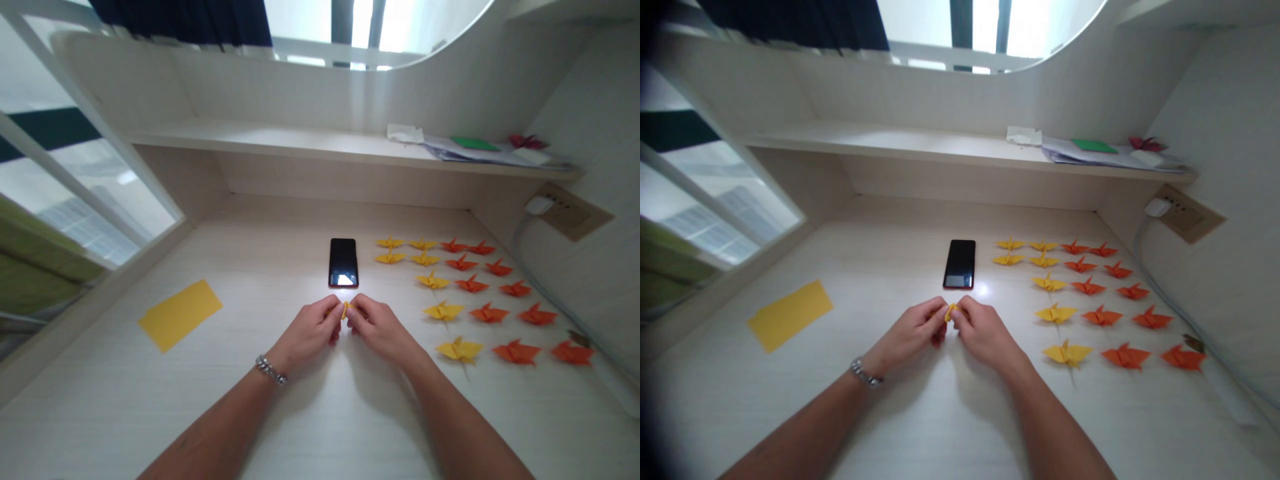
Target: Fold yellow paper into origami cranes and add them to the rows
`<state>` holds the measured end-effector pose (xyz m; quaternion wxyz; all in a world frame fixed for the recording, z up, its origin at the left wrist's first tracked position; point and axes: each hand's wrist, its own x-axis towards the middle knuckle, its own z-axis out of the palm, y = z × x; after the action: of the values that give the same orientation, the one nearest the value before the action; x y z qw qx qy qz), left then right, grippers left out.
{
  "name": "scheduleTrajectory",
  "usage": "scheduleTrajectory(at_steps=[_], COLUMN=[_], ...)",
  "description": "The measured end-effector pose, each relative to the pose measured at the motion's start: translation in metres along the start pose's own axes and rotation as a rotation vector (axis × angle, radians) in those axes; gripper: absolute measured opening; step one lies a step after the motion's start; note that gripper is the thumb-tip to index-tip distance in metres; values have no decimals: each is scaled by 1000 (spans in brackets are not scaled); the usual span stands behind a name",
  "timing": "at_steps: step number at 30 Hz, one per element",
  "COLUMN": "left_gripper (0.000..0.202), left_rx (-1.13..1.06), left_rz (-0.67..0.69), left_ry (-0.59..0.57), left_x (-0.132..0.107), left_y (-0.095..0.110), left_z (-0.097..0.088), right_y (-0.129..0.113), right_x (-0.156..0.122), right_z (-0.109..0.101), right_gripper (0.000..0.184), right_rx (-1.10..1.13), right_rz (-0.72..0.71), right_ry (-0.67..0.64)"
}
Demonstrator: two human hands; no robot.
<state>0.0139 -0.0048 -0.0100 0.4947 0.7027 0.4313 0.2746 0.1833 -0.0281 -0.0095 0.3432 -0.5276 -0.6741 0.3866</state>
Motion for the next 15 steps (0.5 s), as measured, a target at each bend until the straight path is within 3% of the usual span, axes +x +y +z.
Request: scheduleTrajectory(at_steps=[4, 8, 15], left_gripper=[33, 29, 20], left_rx=[-348, -695, -1031], left_rz=[-73, -124, -137], left_ry=[-82, -107, -87], left_x=[2, 1, -3], left_y=[-1, 5, 12], left_z=[2, 5, 10], right_y=[0, 0, -1], right_x=[1, 1, 0], right_z=[-1, -3, -2], right_gripper=[26, 24, 19], right_rx=[478, 890, 1193], right_rz=[128, 182, 231], right_ry=[-129, -169, -190])
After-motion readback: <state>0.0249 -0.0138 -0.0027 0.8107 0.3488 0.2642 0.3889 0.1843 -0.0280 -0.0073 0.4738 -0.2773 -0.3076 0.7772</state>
